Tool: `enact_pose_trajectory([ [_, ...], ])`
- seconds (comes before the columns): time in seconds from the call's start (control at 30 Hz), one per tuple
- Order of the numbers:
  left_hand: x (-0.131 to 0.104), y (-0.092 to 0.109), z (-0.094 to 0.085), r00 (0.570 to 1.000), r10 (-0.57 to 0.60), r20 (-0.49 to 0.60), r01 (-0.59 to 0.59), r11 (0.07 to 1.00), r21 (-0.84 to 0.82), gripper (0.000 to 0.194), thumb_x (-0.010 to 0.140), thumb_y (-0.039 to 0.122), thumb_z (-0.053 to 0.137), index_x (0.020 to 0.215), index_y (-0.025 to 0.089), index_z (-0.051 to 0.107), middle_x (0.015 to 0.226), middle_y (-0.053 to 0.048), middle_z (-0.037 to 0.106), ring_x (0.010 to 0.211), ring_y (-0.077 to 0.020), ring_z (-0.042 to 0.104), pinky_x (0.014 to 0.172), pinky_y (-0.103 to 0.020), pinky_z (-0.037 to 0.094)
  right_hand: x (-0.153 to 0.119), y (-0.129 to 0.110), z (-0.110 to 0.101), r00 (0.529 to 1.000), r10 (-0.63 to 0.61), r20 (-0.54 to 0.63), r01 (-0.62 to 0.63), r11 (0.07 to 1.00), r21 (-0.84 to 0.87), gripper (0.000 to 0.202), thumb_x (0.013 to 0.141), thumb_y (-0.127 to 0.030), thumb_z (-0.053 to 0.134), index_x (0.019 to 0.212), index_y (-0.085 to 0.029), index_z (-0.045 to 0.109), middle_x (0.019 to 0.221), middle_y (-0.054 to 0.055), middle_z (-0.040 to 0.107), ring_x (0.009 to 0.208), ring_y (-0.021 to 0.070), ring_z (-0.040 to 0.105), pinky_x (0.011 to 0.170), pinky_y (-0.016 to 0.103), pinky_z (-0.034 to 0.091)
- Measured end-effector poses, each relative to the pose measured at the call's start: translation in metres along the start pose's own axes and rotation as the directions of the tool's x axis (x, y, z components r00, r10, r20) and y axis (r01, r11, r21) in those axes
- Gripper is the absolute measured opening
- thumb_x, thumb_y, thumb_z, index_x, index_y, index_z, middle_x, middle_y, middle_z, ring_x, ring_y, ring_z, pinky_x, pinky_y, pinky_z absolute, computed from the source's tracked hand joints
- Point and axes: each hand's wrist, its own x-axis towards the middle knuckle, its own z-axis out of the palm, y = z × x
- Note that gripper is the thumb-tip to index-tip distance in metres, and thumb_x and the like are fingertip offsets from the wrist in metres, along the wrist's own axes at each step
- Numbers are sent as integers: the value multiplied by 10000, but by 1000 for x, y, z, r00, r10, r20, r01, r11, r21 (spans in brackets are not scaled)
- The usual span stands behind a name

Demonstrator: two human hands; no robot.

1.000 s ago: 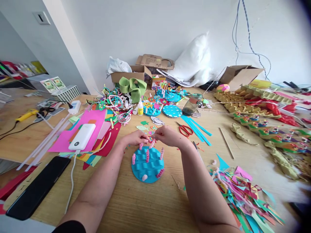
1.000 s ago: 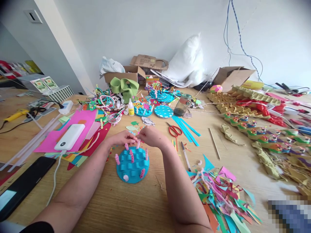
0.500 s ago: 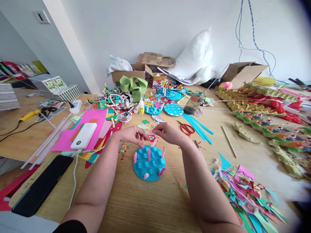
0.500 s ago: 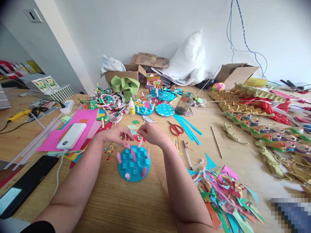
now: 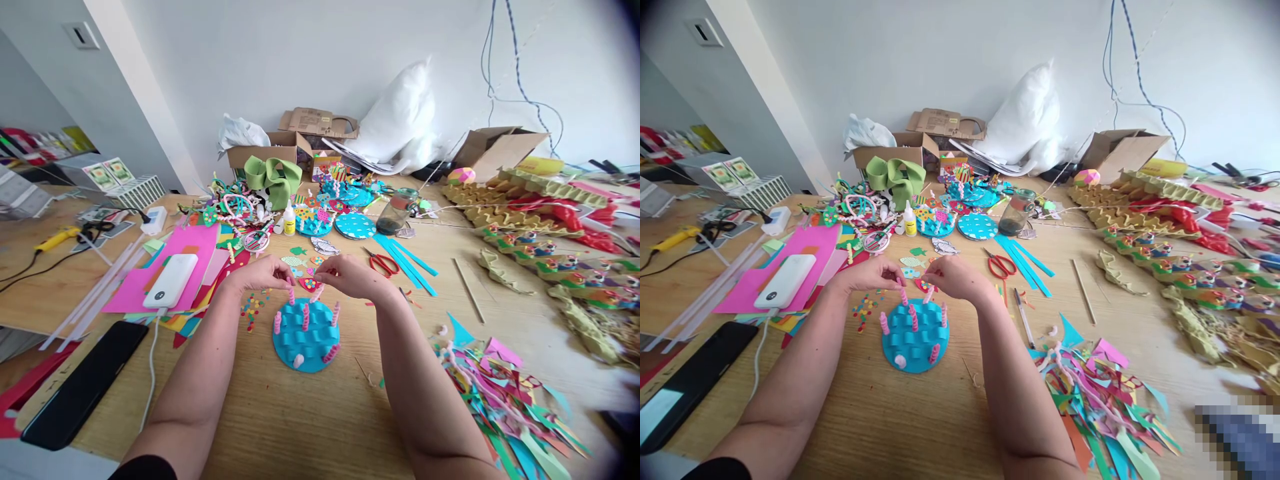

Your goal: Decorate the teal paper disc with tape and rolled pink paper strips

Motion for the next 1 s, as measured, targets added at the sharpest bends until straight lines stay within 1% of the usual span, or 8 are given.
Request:
enact_pose_trajectory([
  [0.2, 1, 1, 1, 998, 14, -68, -9, 997, 80, 206, 715, 220, 638, 867, 94, 694, 772, -59, 685, 705, -146, 590, 635, -229, 431, -1, -1, -2, 999, 16, 41, -16, 1000, 1, 349, 885, -410, 493, 835, -164, 735, 736, 53, 703, 606, 130, 549, 561, 235, 345],
  [0.33, 3, -2, 2, 997, 16, -71, -13, 999, 43, 252, 721, 239, 647, 929, 106, 696, 812, -67, 691, 751, -158, 609, 663, -237, 444, -2, -1, -5, 997, 38, 64, -38, 999, 1, 347, 877, -426, 508, 866, -163, 735, 720, 55, 698, 612, 135, 542, 568, 237, 352],
  [0.47, 2, -3, 1, 999, 26, -31, -26, 1000, -8, 373, 725, 265, 668, 1068, 119, 660, 882, -77, 691, 796, -158, 614, 696, -244, 454, -5, 1, -8, 995, 88, 42, -87, 996, -14, 384, 888, -454, 470, 866, -165, 722, 714, 43, 686, 592, 128, 526, 545, 239, 339],
  [0.6, -5, 2, -2, 999, 39, -28, -39, 999, 5, 469, 740, 321, 668, 1170, 145, 603, 988, -91, 676, 819, -153, 613, 703, -255, 464, -10, -1, -13, 996, 92, -15, -93, 994, -58, 400, 900, -444, 445, 813, -153, 706, 683, 35, 664, 567, 123, 507, 531, 246, 317],
  [0.7, -13, 10, -4, 994, 47, -101, -46, 999, 12, 548, 736, 362, 677, 1230, 159, 560, 1040, -93, 662, 889, -170, 611, 754, -282, 478, -13, -4, -17, 995, 84, -62, -88, 994, -59, 334, 891, -398, 476, 847, -163, 710, 727, 39, 682, 610, 134, 541, 554, 245, 331],
  [0.77, -17, 17, -4, 986, 50, -157, -46, 999, 28, 561, 748, 384, 664, 1248, 158, 547, 1047, -96, 663, 926, -181, 606, 797, -306, 480, -14, -6, -19, 994, 68, -84, -71, 997, -40, 297, 882, -377, 498, 877, -174, 715, 767, 41, 699, 644, 140, 565, 565, 241, 343],
  [0.9, -27, 36, -2, 967, 26, -255, -6, 997, 78, 519, 769, 405, 634, 1212, 142, 573, 1001, -91, 677, 888, -180, 616, 797, -316, 488, -15, -10, -21, 993, 36, -110, -38, 999, -18, 266, 867, -358, 525, 883, -180, 721, 800, 40, 714, 680, 147, 594, 577, 236, 361],
  [1.0, -44, 50, 6, 934, -1, -357, 42, 993, 108, 475, 778, 407, 616, 1170, 139, 593, 987, -81, 677, 881, -179, 618, 784, -302, 487, -17, -13, -23, 993, 34, -110, -38, 999, -33, 270, 872, -354, 517, 877, -175, 719, 802, 45, 714, 701, 157, 601, 584, 239, 365],
])
